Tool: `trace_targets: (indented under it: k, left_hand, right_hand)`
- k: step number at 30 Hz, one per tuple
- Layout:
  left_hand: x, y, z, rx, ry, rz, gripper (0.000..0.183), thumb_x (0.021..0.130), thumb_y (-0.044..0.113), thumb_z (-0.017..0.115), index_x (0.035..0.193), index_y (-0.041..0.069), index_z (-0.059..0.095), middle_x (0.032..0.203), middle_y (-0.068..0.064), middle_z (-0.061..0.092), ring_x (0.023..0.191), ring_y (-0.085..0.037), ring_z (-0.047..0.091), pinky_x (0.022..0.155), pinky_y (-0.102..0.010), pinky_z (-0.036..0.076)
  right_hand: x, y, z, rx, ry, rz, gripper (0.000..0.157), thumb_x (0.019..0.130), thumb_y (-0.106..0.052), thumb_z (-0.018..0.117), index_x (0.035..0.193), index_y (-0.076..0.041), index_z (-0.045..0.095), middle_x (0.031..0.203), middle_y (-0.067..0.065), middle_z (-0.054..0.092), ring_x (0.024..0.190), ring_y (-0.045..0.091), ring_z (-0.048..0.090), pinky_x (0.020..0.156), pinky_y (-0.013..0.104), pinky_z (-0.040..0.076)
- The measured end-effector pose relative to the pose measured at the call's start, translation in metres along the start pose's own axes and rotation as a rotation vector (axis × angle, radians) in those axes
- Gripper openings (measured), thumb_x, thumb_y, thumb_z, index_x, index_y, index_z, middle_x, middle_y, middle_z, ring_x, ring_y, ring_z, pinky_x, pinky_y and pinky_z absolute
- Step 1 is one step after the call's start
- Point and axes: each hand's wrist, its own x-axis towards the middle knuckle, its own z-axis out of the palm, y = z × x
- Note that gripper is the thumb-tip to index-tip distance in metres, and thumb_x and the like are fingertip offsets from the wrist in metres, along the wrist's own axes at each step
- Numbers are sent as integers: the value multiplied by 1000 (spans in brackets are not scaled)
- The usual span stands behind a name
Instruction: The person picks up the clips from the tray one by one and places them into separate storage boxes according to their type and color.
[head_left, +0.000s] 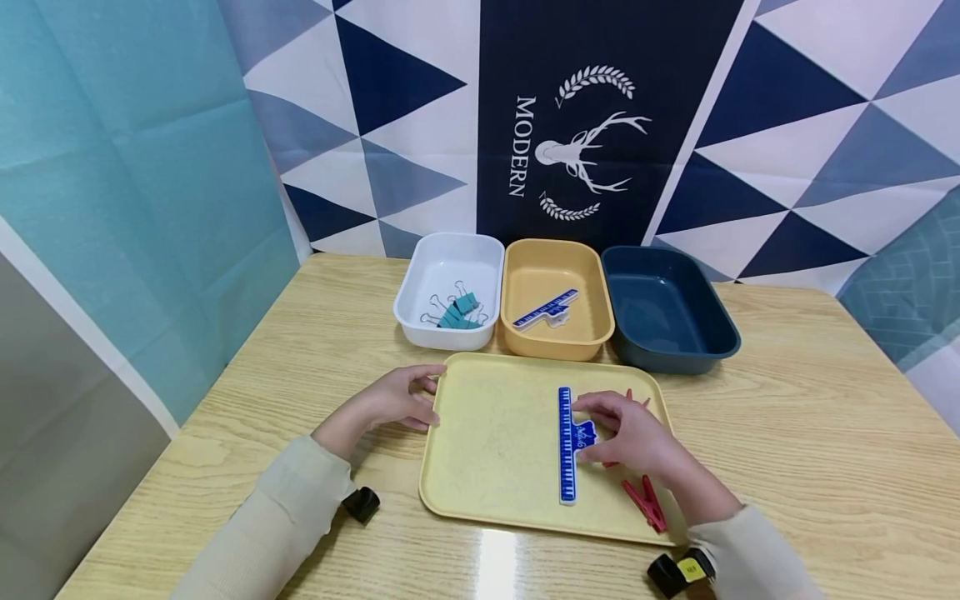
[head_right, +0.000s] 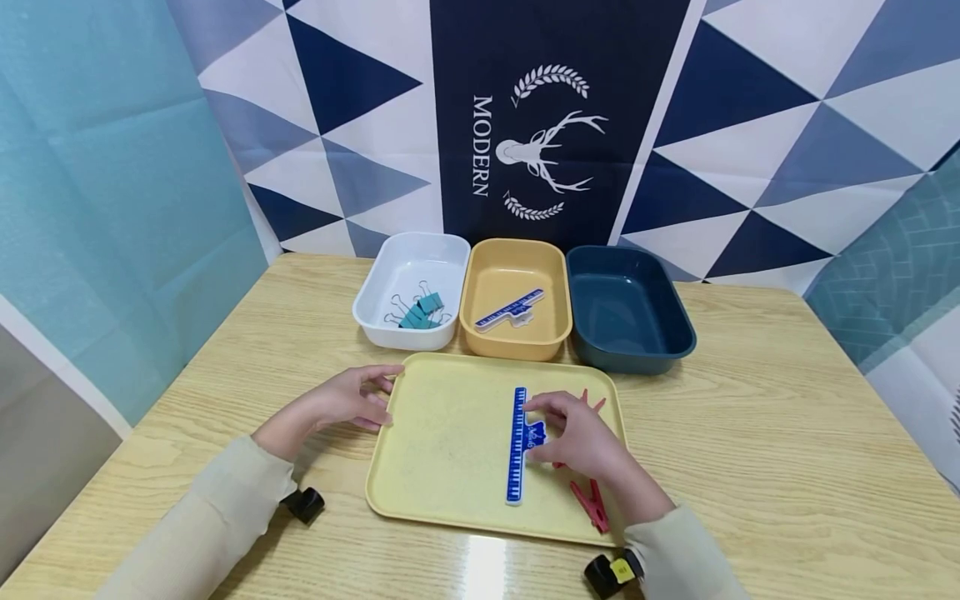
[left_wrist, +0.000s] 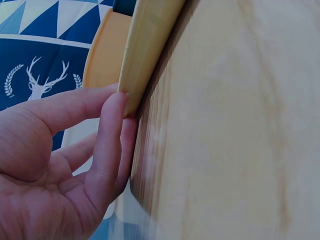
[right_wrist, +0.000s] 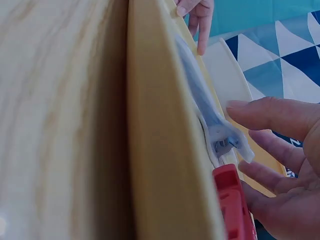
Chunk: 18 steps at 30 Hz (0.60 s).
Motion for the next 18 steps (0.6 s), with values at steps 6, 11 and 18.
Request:
trace_targets:
  k: [6, 11, 18]
  left_hand:
    - [1, -1, 1, -2, 1, -1, 78, 73, -12, 70, 142, 8, 39, 113, -15, 44, 86, -22, 57, 67, -34, 58]
    - [0, -1, 1, -1, 3, 1, 78, 73, -13, 70, 141, 8, 39, 113, -14, 44, 87, -22, 57, 67, -34, 58]
    - [1, -1, 1, -6, 2, 1, 78, 73, -13, 70, 142, 8, 38, 112, -14, 44, 87, -22, 57, 67, -34, 58]
  right_hand:
    - [-2, 2, 3, -93, 11, -45, 48, 69, -8, 82, 113, -4, 62, 118, 14, 57, 115, 34, 51, 97, 45, 42]
    - [-3, 2, 6, -232, 28, -64, 44, 67, -11, 84, 108, -8, 67, 114, 12, 60, 112, 33, 53, 98, 48, 42]
    - [-3, 2, 7, -261, 69, -100, 28, 69, -10, 82, 94, -13, 71, 102, 4, 63, 91, 22, 55, 82, 37, 51]
